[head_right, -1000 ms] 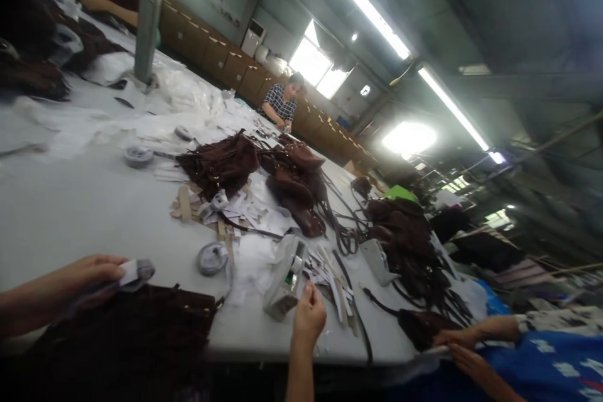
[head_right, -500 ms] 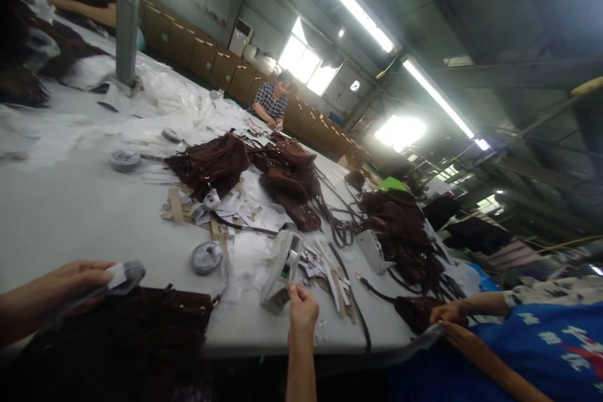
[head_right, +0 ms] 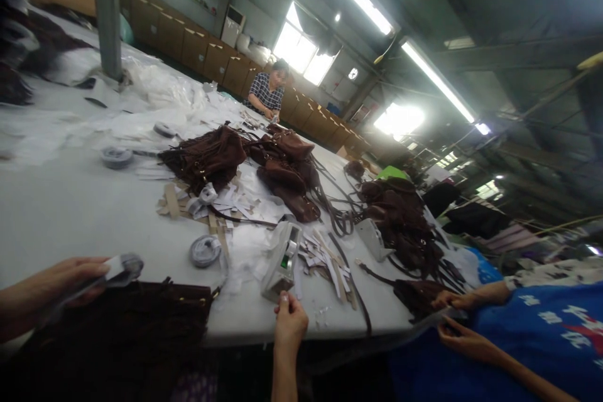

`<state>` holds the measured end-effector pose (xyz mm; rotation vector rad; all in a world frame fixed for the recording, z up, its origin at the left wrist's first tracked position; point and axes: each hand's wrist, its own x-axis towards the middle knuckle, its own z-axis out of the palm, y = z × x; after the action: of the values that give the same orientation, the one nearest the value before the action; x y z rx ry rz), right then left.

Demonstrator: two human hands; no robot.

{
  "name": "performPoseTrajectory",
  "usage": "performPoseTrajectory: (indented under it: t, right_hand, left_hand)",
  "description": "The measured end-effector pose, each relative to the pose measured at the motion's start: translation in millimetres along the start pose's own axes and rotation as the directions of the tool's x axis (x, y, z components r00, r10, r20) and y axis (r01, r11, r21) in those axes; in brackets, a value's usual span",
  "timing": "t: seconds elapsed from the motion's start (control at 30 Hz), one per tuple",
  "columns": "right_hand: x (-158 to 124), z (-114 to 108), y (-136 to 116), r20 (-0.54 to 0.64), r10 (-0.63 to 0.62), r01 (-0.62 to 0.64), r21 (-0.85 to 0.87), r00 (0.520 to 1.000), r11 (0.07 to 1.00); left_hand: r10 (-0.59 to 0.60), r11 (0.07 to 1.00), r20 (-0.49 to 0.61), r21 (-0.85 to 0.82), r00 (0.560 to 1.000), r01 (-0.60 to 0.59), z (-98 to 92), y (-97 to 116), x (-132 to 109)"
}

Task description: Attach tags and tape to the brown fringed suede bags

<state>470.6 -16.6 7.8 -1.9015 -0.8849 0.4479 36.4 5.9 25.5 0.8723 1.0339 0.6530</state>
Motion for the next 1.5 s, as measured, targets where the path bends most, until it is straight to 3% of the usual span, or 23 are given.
performPoseTrajectory:
  t: [0.07,0.17,0.23,0.3,0.33,0.4,0.5,0.57,0.63,0.77,0.93,1.07,1.23,1.3,1.4,1.5]
  right_hand:
    - [0,0,5,-0.004,0.008,-0.008,-0.021,1.000,1.000]
    - [-10,2,9,0.032,0.025,-0.024,-0.039,0.999,0.999]
    - [-25,10,2,0.108,0.014,-0.010,-0.034,0.994,0.999]
    - [-47,25,-16,0.262,-0.039,0.045,-0.016,0.964,0.999]
    - [-60,34,-29,0.364,-0.085,0.089,0.006,0.928,0.996]
    - [-89,54,-61,0.560,-0.199,0.175,0.096,0.805,0.980]
    - [-127,79,-111,0.685,-0.372,0.262,0.264,0.626,0.928]
    - [-143,92,-136,0.721,-0.416,0.275,0.313,0.554,0.909]
    - [-152,103,-152,0.744,-0.420,0.264,0.327,0.520,0.907]
    - [-157,118,-163,0.756,-0.406,0.250,0.321,0.513,0.914]
    - [-160,129,-161,0.724,-0.348,0.255,0.240,0.596,0.937]
    - [-161,136,-158,0.740,-0.254,0.116,0.234,0.623,0.965]
    - [-165,147,-152,0.723,-0.172,-0.048,0.273,0.669,0.961]
    - [-167,150,-151,0.736,-0.195,-0.088,0.327,0.648,0.941]
    - [-168,149,-153,0.767,-0.274,-0.110,0.406,0.580,0.907]
    - [-168,147,-157,0.763,-0.327,-0.096,0.450,0.557,0.888]
  left_hand:
    - [0.010,0.999,0.031,-0.049,0.999,-0.009,-1.2,0,0]
    - [0.011,0.996,-0.040,-0.092,0.999,-0.015,2.1,4,-1]
    - [0.037,0.995,-0.043,-0.089,0.998,-0.041,7.7,9,-2]
    - [0.088,0.992,-0.017,-0.095,0.996,-0.089,13.8,16,-2]
    - [0.090,0.991,-0.010,-0.095,0.996,-0.090,16.3,19,-2]
    - [0.092,0.992,-0.028,-0.086,0.995,-0.094,19.9,24,-3]
    - [0.105,0.993,-0.054,-0.047,0.993,-0.108,22.3,28,-8]
    - [0.131,0.991,-0.067,-0.024,0.989,-0.133,22.8,28,-12]
    - [0.151,0.988,-0.072,-0.009,0.986,-0.152,23.6,27,-16]
    - [0.177,0.984,-0.086,0.027,0.980,-0.175,28.0,30,-22]
    - [0.213,0.974,-0.093,0.098,0.973,-0.204,33.2,34,-25]
    - [0.242,0.969,-0.098,0.075,0.965,-0.235,33.8,29,-25]
    - [0.258,0.959,-0.136,-0.079,0.956,-0.270,32.7,18,-21]
    - [0.274,0.948,-0.143,-0.124,0.951,-0.292,31.2,15,-21]
    - [0.277,0.938,-0.145,-0.174,0.950,-0.300,28.1,12,-20]
    - [0.294,0.934,-0.138,-0.168,0.946,-0.315,25.8,11,-20]
